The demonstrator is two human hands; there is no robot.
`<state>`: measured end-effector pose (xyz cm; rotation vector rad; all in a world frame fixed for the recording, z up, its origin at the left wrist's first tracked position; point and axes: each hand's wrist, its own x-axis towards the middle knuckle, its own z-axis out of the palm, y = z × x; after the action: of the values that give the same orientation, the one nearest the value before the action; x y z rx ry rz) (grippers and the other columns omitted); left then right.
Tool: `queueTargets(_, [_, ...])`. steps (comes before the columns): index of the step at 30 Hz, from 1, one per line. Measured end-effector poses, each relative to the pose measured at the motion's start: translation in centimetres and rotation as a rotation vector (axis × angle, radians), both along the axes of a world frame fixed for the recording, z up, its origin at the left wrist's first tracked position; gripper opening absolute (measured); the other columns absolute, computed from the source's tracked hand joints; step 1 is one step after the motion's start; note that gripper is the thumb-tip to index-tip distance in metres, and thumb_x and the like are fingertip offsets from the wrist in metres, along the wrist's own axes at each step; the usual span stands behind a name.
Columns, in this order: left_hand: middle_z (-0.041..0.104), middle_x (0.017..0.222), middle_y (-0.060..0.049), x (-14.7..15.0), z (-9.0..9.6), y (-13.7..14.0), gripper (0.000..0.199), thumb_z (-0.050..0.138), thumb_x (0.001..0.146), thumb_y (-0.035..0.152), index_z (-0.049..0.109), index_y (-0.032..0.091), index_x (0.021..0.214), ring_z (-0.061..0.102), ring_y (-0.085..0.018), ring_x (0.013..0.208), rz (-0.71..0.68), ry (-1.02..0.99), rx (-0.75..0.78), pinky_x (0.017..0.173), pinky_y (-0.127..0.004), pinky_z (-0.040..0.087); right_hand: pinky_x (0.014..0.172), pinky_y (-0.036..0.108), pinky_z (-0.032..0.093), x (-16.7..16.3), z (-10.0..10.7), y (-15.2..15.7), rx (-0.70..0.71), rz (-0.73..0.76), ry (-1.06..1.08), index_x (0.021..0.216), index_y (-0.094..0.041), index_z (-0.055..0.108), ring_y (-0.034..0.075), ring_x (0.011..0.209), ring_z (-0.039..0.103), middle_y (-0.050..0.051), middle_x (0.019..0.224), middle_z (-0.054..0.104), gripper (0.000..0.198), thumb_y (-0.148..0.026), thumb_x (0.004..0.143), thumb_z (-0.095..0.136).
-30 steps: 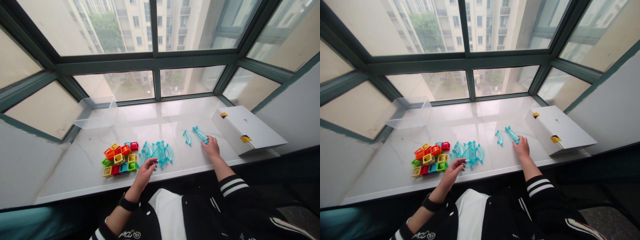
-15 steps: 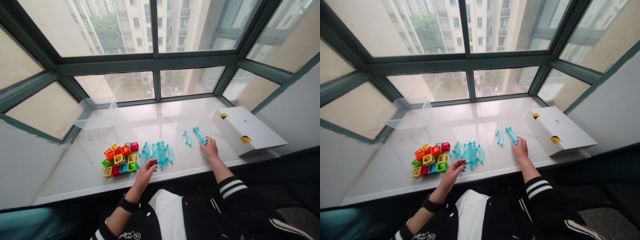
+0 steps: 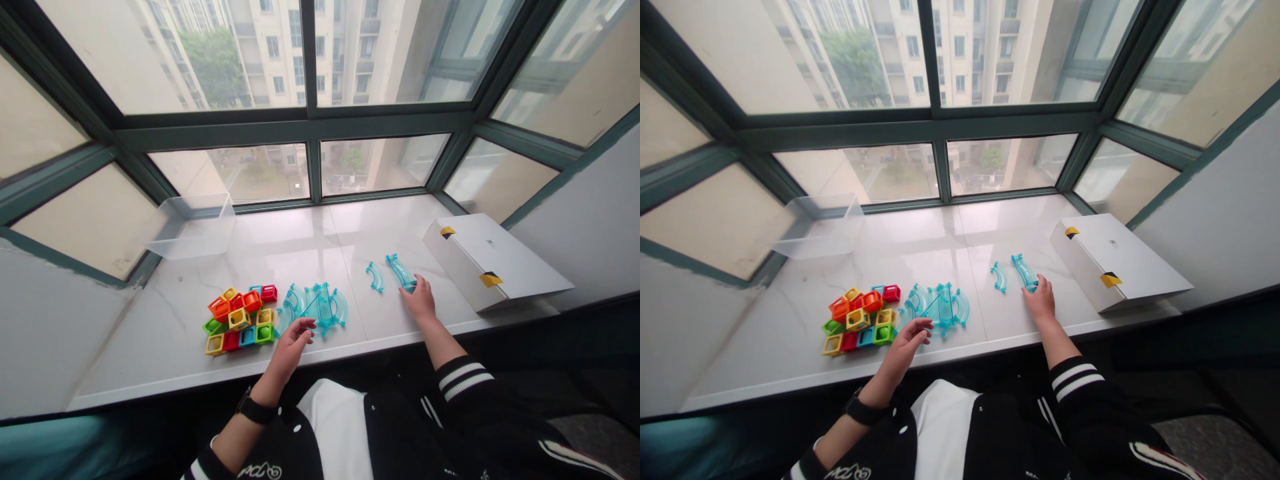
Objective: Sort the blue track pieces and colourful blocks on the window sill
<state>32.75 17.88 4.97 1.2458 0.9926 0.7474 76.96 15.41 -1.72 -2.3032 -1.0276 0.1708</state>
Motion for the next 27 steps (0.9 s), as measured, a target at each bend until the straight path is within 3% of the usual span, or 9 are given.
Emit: queueTargets(27, [0.073,0.11,-0.011,-0.12,0.14,0.18,0.041,0.071,0.086,0.047,0.071,0.019,0.116,0.068,-0.022,0.094,0.023,0.022,0.005,0.081,-0.037,0.059,0.098,0.046,0.055,0.5,-0.33,0.72,0.023,0.031,0.001,0.145,-0.017,0.05,0.03,0.102,0.064,0.017,0.126,0.06,0.073,-0.049,0.082,0.07])
